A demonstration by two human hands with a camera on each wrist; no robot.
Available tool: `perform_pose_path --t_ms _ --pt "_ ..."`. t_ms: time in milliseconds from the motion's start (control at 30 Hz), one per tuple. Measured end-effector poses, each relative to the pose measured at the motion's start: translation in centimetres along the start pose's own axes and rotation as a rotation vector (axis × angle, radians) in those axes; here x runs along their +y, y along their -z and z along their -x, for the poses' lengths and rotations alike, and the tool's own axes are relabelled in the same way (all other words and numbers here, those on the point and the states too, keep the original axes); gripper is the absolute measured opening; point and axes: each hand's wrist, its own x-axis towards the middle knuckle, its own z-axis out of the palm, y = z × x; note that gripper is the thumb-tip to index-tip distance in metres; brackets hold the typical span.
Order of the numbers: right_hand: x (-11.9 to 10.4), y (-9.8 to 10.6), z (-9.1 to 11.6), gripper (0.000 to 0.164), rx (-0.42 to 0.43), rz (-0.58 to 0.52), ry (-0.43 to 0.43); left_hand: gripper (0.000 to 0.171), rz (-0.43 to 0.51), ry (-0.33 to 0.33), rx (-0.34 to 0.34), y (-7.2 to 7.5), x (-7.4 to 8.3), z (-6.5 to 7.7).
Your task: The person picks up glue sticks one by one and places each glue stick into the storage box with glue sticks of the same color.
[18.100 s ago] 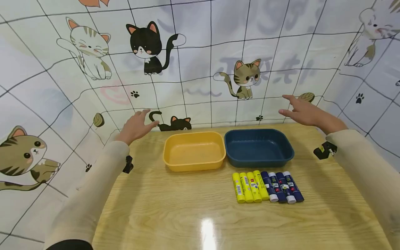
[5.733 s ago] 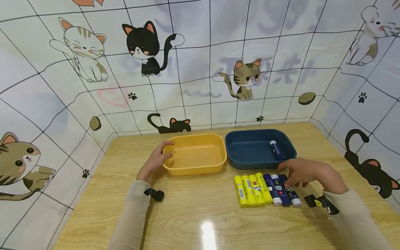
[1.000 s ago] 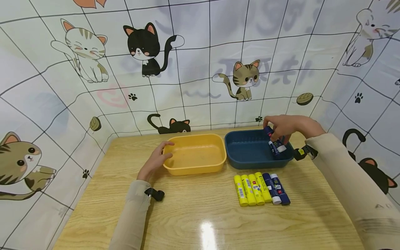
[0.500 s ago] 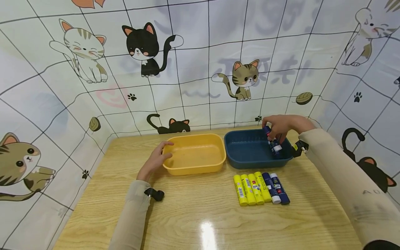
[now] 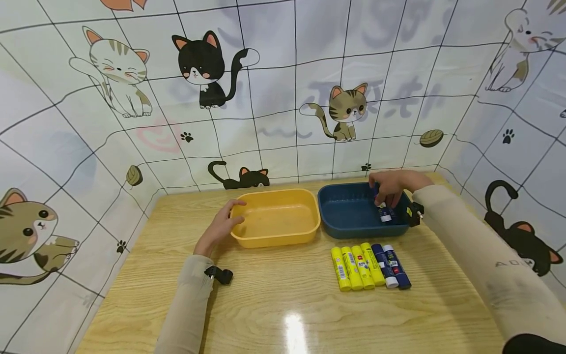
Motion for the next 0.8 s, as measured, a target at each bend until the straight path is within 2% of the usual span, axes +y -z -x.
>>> perform_pose_path --t_ms 133,400,800 --pt "0.1 -0.4 -0.3 0.06 0.002 -0.005 -0.001 0.049 0.014 0.016 -0.011 0.1 0.5 0.1" --pt "0.3 -0.9 -0.6 0.061 -0.006 -0.006 -0.02 0.049 0.008 0.048 -0.042 0.5 3.9 1.7" --pt "0.5 -1.2 -1.0 0.063 0.025 0.041 -0.044 0.049 0.011 0.038 -0.049 0.6 4.2 2.0"
